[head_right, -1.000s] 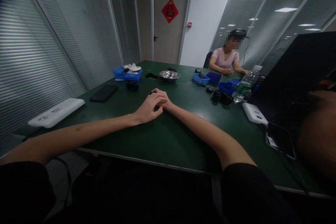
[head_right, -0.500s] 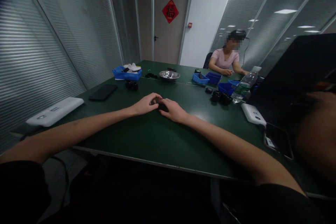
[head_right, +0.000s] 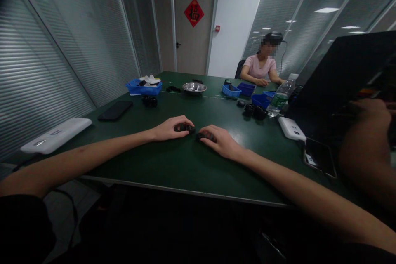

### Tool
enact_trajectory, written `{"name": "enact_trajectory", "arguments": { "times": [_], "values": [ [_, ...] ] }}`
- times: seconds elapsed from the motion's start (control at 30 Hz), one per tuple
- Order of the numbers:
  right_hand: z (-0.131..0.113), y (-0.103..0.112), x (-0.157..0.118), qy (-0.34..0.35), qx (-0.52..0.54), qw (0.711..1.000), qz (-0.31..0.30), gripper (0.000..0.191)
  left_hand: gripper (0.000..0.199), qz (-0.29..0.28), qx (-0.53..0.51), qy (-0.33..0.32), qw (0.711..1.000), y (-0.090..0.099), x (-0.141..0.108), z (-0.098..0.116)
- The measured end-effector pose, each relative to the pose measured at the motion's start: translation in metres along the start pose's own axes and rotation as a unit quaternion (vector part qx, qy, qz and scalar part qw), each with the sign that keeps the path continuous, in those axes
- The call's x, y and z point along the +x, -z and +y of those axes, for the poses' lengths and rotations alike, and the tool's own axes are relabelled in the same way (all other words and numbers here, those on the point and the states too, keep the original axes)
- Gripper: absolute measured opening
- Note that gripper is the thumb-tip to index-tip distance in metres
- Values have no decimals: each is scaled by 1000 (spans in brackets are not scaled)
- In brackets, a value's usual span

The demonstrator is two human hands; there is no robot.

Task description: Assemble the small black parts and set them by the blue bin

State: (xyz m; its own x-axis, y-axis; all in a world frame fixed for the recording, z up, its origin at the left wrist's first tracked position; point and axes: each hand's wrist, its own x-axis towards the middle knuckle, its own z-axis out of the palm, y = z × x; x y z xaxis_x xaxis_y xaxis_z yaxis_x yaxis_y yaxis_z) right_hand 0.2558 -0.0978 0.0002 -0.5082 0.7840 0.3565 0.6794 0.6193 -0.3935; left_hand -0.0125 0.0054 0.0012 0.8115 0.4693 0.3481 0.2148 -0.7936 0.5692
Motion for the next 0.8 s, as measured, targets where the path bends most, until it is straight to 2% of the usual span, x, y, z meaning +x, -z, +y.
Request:
{"name": "enact_trajectory", "arguments": {
  "times": [0.17, 0.23, 0.33, 0.4, 0.47, 0.53, 0.63, 0.73, 0.8],
  "values": [
    [2, -3, 0, 5, -16, 1000, 4, 16, 35, 37, -28, 24, 999, 0, 0, 0],
    [1, -4, 0, -2, -28, 999, 17, 17, 36, 26, -68, 35, 997, -1, 1, -3],
    [2, -5, 2, -9, -35, 998, 54, 31, 39, -4, -172, 53, 984, -3, 4, -6],
    [3, -5, 4, -35, -1, 997, 64, 36, 42, -18, -248, 68, 966, -5, 4, -6],
    [3, -6, 7, -94, 92, 990, 54, 33, 45, -21, -298, 75, 951, -6, 5, -6],
    [2, -6, 10, -171, 216, 960, 41, 30, 45, -23, -321, 77, 944, -7, 4, -6],
    [-1, -5, 13, -255, 369, 891, 65, 28, 43, -25, -341, 73, 937, -8, 4, -5],
    [-2, -7, 15, -273, 452, 839, 129, 26, 44, -25, -361, 73, 929, -9, 4, -4],
    [-2, -10, 17, -253, 474, 827, 164, 29, 45, -23, -365, 77, 928, -9, 5, -3]
  ]
}}
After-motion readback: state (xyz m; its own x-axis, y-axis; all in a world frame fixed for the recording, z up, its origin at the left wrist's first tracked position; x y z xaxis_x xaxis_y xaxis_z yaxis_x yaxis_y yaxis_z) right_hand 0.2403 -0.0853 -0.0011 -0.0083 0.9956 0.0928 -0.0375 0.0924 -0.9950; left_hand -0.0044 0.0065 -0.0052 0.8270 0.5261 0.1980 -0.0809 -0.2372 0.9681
